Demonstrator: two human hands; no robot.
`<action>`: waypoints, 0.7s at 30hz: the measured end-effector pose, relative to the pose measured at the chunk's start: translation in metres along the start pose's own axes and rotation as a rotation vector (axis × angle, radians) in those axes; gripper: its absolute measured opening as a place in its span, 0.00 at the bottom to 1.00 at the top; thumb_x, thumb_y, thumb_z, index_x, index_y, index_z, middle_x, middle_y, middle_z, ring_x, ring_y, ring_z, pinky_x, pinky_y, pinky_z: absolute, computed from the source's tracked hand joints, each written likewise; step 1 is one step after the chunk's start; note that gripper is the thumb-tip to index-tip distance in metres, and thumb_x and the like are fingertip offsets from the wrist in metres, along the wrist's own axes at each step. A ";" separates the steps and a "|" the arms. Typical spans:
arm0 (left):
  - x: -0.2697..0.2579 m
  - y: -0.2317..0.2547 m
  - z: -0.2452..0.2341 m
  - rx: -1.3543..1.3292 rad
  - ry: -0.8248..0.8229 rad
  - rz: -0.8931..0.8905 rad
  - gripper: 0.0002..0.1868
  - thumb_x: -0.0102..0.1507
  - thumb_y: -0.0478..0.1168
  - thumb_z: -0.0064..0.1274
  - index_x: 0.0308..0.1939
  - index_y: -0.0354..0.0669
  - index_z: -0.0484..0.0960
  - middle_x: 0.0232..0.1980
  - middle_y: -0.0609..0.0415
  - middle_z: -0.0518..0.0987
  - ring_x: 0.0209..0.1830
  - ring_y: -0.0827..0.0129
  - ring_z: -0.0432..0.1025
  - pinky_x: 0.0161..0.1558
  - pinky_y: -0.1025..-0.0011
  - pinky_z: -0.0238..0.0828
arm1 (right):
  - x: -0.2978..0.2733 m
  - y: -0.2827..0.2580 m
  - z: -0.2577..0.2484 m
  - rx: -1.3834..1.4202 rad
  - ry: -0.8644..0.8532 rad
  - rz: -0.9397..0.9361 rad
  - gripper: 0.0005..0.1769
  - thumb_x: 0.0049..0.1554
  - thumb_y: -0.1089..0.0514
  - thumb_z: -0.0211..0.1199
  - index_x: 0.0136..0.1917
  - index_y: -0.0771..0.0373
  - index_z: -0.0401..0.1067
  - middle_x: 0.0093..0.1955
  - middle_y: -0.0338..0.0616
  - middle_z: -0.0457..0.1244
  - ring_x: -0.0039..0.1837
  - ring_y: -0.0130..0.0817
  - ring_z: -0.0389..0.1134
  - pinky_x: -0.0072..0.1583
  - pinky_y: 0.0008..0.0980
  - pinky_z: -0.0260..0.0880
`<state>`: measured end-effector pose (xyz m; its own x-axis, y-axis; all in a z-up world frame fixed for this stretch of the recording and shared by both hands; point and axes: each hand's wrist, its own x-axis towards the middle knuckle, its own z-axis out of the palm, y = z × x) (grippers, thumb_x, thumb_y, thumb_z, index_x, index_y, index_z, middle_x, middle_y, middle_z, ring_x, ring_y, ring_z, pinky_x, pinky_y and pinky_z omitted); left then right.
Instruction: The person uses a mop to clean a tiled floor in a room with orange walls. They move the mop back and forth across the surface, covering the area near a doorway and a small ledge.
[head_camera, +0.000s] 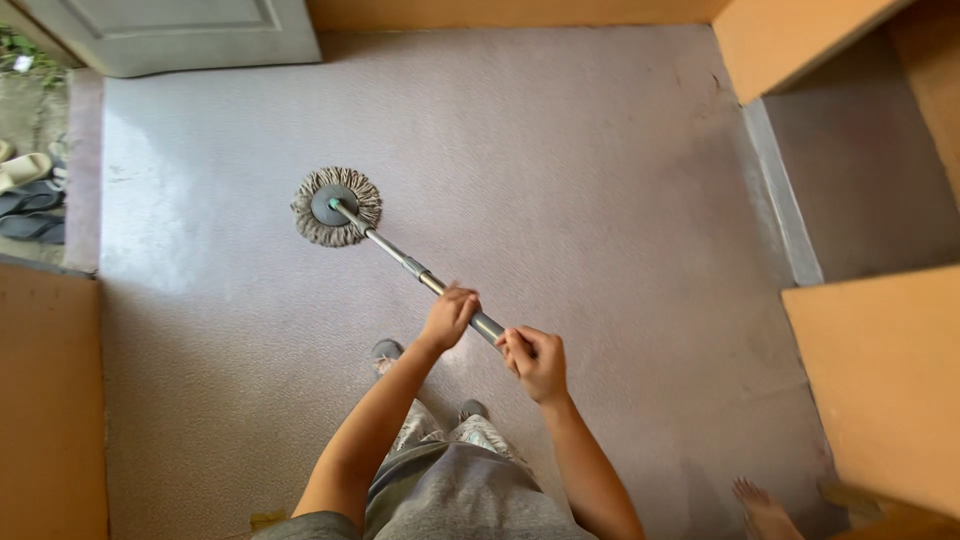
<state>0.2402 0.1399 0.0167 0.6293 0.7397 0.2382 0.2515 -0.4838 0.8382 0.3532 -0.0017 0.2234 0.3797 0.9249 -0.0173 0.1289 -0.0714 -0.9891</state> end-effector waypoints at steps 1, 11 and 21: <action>-0.005 0.012 0.020 -0.071 -0.046 0.124 0.26 0.75 0.49 0.34 0.25 0.50 0.79 0.30 0.51 0.82 0.43 0.51 0.79 0.62 0.54 0.70 | -0.019 -0.009 -0.017 -0.006 0.010 -0.011 0.16 0.61 0.66 0.55 0.36 0.72 0.78 0.13 0.38 0.53 0.21 0.25 0.54 0.33 0.25 0.66; -0.057 0.141 0.068 -0.174 -0.315 0.239 0.30 0.75 0.54 0.22 0.25 0.46 0.70 0.22 0.54 0.72 0.21 0.59 0.66 0.31 0.61 0.62 | -0.138 -0.058 -0.100 -0.042 -0.055 -0.131 0.14 0.64 0.61 0.54 0.43 0.70 0.78 0.24 0.36 0.60 0.26 0.23 0.57 0.29 0.22 0.59; -0.036 0.073 0.003 -0.202 -0.144 0.192 0.30 0.74 0.53 0.21 0.25 0.47 0.71 0.24 0.54 0.72 0.23 0.58 0.66 0.39 0.61 0.63 | -0.079 -0.047 -0.013 0.028 -0.050 -0.310 0.16 0.66 0.60 0.50 0.41 0.67 0.74 0.26 0.35 0.58 0.26 0.22 0.55 0.30 0.22 0.57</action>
<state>0.2383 0.0764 0.0674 0.7524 0.5632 0.3416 -0.0241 -0.4947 0.8687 0.3291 -0.0763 0.2728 0.2806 0.9184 0.2788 0.2056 0.2262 -0.9521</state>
